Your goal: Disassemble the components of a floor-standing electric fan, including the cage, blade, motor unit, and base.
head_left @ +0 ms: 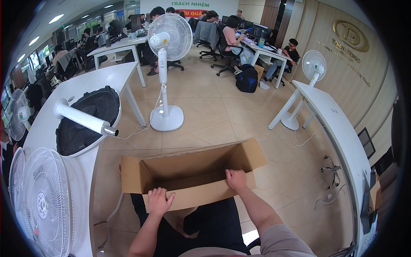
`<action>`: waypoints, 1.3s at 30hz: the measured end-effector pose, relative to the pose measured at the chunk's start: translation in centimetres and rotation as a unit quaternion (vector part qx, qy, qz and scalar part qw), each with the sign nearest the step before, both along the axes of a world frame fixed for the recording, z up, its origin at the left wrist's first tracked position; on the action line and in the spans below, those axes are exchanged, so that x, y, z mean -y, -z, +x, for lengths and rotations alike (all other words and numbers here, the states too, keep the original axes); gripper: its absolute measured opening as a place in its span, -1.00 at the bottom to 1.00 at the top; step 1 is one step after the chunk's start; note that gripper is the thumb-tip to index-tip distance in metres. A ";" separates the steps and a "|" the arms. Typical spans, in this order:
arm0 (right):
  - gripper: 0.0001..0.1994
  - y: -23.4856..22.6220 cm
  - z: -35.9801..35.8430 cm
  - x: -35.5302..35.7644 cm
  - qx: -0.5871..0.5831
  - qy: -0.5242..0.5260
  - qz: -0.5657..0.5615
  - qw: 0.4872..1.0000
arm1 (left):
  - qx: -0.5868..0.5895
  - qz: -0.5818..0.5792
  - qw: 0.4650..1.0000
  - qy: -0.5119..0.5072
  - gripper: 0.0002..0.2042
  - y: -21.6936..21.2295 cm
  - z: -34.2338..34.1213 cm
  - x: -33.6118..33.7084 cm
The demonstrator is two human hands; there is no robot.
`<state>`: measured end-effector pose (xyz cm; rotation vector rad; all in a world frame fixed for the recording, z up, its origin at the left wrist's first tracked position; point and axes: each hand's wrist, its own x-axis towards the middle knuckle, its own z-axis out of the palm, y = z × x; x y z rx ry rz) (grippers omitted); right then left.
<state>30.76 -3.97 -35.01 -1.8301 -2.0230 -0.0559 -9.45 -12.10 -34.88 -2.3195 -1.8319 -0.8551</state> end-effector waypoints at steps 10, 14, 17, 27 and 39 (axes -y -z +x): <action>-0.62 0.4 1.8 -0.4 0.001 0.046 0.038 0.998 | 0.007 -0.010 1.000 -0.012 -0.79 0.2 0.0 0.0; -0.62 1.2 2.6 -0.6 0.012 0.057 0.053 0.997 | -0.006 -0.001 1.000 -0.010 -0.83 0.3 0.5 -0.2; -0.63 0.9 2.3 -0.4 -0.003 0.053 0.041 0.998 | -0.012 -0.001 1.000 -0.016 -0.83 0.4 0.4 0.0; -0.66 0.8 2.2 -0.1 -0.009 0.055 0.024 0.998 | -0.003 -0.005 1.000 -0.024 -0.85 0.6 0.6 0.3; -0.66 1.1 2.3 -0.4 -0.003 0.054 0.028 0.998 | 0.006 0.002 0.999 -0.036 -0.80 0.7 0.8 0.3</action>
